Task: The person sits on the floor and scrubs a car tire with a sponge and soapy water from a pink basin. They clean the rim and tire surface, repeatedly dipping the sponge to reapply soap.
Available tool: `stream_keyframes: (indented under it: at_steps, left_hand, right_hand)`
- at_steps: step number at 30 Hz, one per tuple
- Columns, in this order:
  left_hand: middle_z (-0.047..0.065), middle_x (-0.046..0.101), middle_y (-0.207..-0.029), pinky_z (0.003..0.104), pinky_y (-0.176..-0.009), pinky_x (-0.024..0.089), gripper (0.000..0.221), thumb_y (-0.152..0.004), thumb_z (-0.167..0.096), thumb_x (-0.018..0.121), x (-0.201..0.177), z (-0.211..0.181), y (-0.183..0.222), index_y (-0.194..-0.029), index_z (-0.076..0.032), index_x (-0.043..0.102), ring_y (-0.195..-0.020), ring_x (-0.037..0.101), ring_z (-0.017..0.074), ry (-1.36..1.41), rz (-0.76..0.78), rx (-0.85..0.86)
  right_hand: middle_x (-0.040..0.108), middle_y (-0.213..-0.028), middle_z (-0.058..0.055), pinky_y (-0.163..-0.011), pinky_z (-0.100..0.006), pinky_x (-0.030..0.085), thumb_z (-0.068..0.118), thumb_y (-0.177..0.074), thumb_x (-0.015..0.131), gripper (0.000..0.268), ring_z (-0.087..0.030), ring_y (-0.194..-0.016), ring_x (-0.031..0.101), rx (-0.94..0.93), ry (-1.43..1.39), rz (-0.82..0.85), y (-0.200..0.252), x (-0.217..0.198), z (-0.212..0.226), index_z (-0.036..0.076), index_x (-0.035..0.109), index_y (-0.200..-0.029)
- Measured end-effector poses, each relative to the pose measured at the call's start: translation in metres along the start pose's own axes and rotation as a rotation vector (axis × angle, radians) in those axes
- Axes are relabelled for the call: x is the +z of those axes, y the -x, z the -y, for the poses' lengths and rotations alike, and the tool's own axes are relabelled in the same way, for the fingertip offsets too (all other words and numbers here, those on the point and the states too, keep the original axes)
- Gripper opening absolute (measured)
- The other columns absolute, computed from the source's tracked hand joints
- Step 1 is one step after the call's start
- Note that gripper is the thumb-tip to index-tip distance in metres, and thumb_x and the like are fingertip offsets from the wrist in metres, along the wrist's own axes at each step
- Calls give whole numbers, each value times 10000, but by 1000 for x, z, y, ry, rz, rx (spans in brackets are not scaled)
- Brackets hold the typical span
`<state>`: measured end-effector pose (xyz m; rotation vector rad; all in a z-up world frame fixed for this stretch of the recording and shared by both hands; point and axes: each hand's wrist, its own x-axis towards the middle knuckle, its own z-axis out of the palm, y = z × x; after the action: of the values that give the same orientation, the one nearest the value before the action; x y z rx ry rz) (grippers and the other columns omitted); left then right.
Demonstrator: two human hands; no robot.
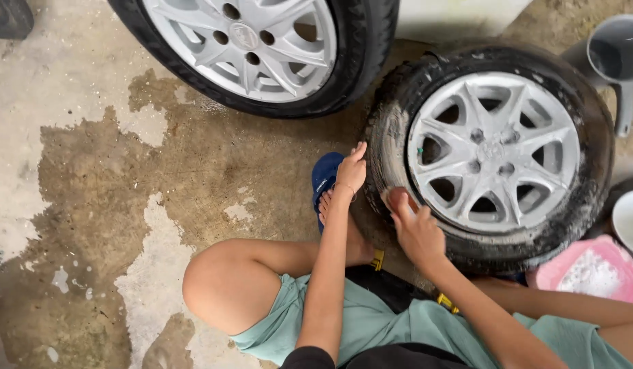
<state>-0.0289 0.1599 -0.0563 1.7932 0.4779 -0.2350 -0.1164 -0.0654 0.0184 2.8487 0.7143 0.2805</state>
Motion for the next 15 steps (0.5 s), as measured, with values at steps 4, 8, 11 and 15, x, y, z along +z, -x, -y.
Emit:
stream_keyframes:
  at_steps: [4, 8, 11, 15]
  left_hand:
    - [-35, 361, -1637, 499, -1261, 252, 581, -990, -152, 395, 34, -33, 2, -1563, -250, 417, -1527, 304, 249, -197, 55, 108]
    - [-18, 351, -1652, 583, -1230, 223, 570, -1014, -173, 371, 88, -60, 3, -1578, -253, 397, -1554, 268, 235, -317, 165, 202]
    - [-3, 341, -1657, 592, -1217, 227, 563, -1024, -176, 361, 132, -68, 5, -1581, -248, 399, -1563, 243, 240, -336, 251, 261]
    - [22, 336, -1662, 621, -1211, 212, 568, -1014, -173, 342, 175, -91, 20, -1577, -220, 398, -1568, 228, 256, -381, 360, 319]
  right_hand:
    - [483, -806, -80, -427, -399, 562, 549, -1029, 387, 568, -282, -562, 659, 30, 11, 33, 64, 20, -56, 225, 486, -1484]
    - [421, -750, -78, -373, -386, 497, 573, -1001, 393, 548, -273, -505, 576, 5, 117, -41, 109, 43, -98, 272, 531, -1438]
    - [418, -753, -74, -374, -396, 490, 575, -991, 400, 539, -267, -522, 568, 43, 182, -38, 130, 38, -135, 296, 523, -1436]
    - [458, -768, -72, -413, -383, 507, 583, -1004, 405, 554, -252, -556, 601, 126, 266, -68, 166, 51, -216, 297, 519, -1464]
